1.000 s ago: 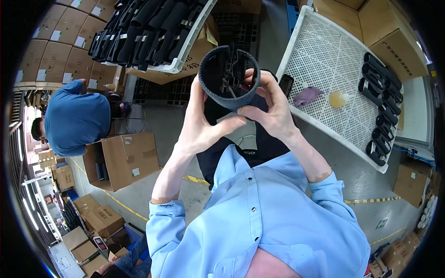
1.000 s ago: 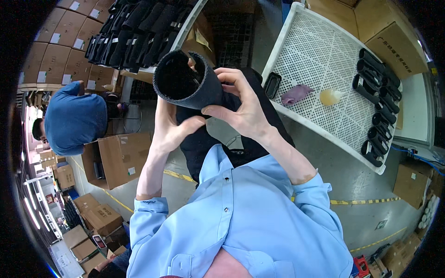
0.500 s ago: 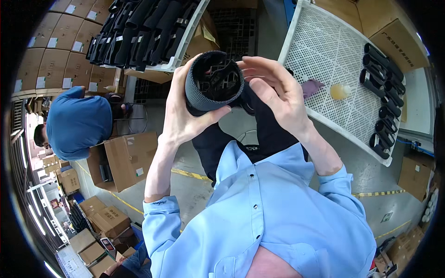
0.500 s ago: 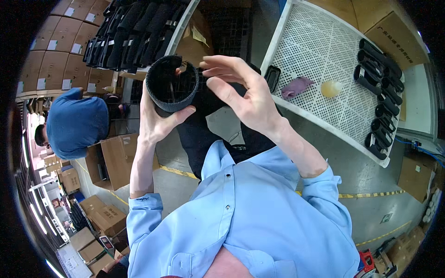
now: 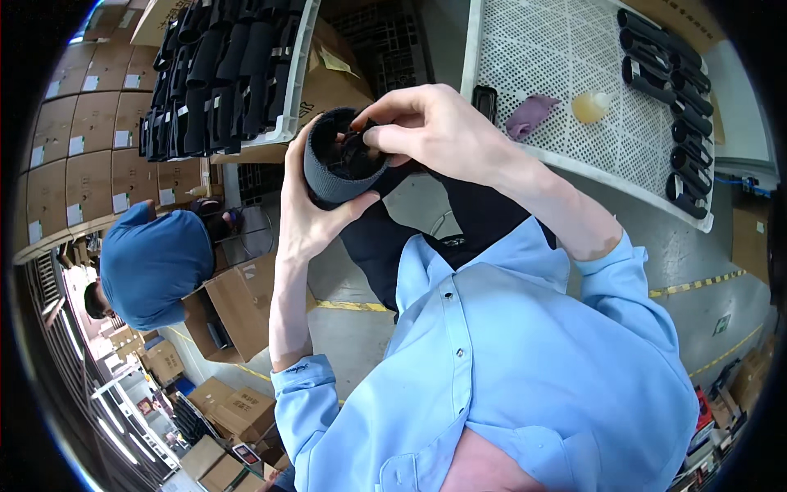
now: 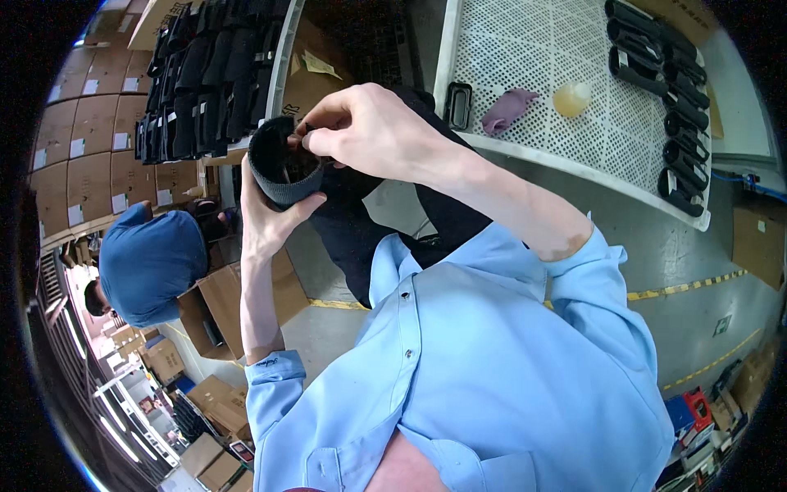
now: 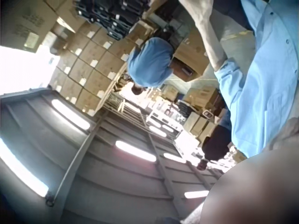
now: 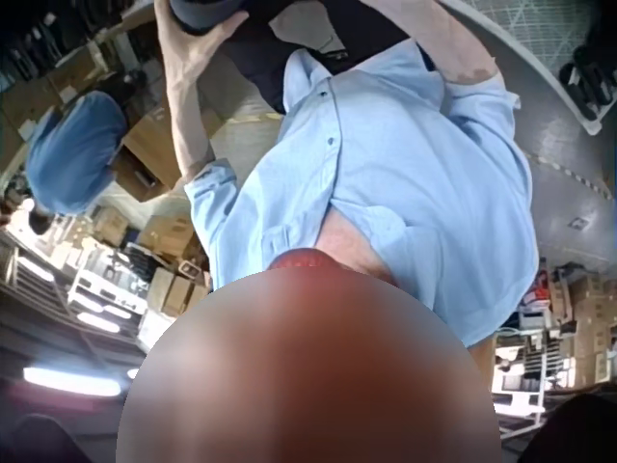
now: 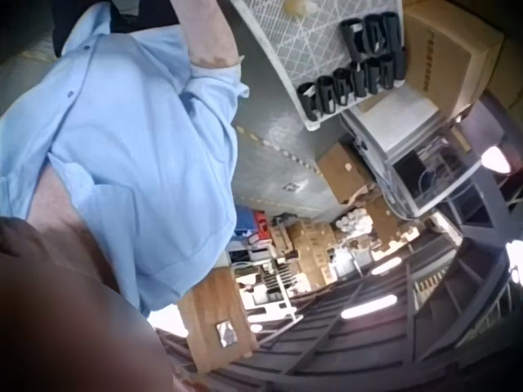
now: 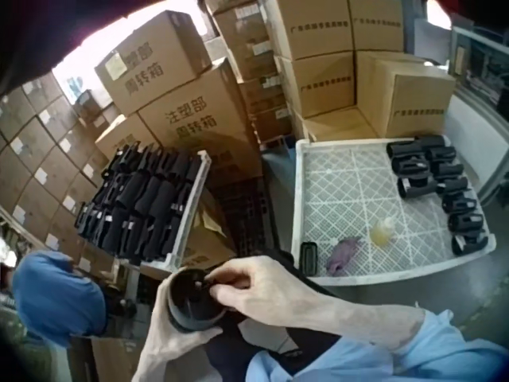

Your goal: The person applies a liquid from a squeeze bottle onto black plastic components and then wipes or inspects them.

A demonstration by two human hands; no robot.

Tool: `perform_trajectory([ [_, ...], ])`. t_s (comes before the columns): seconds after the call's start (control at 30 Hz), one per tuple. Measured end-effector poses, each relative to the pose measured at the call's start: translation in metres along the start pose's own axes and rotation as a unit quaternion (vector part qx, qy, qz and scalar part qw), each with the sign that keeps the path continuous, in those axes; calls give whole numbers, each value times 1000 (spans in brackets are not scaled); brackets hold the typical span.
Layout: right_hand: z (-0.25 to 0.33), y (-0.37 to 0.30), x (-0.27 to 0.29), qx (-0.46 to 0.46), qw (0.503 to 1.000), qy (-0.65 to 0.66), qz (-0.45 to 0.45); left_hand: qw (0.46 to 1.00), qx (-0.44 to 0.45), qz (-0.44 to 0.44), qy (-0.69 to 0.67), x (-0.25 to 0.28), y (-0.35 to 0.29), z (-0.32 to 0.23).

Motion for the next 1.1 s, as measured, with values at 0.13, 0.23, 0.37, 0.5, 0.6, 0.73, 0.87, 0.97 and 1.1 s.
perform_trajectory([
  [0.13, 10, 11, 3, -32, 988, -150, -13, 998, -10, -64, -10, 8, -3, 6],
  [0.23, 6, 25, -3, 10, 985, -172, -31, 996, -16, -75, 34, 6, -1, 12],
  [0.37, 12, 38, -11, 53, 977, -205, -32, 992, -15, -107, 62, 10, -4, 12],
  [0.5, 15, 48, -15, 33, 972, -233, -13, 992, 10, -128, 6, 14, -6, 19],
  [0.6, 15, 54, -21, 18, 958, -286, -4, 986, -44, -135, 86, 16, -8, 18],
  [0.73, 18, 58, -22, 7, 946, -323, -7, 974, -85, -133, 163, 12, -4, 11],
  [0.87, 15, 60, -21, 5, 937, -347, -26, 961, -112, -129, 219, 3, 0, 2],
  [0.97, 14, 63, -17, 29, 929, -363, -66, 953, -127, -134, 240, -1, 1, -3],
  [1.1, 10, 64, -16, 19, 932, -354, -74, 947, -133, -128, 262, -4, 1, -4],
])
Point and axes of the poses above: each hand's wrist, its own y-axis towards the middle knuckle, its own x-axis out of the back of the hand, z = x × y, the point moved 9 cm from there along y, towards the middle knuckle, and after that the axes turned 15 degrees about -y, right-handed, at the moved point
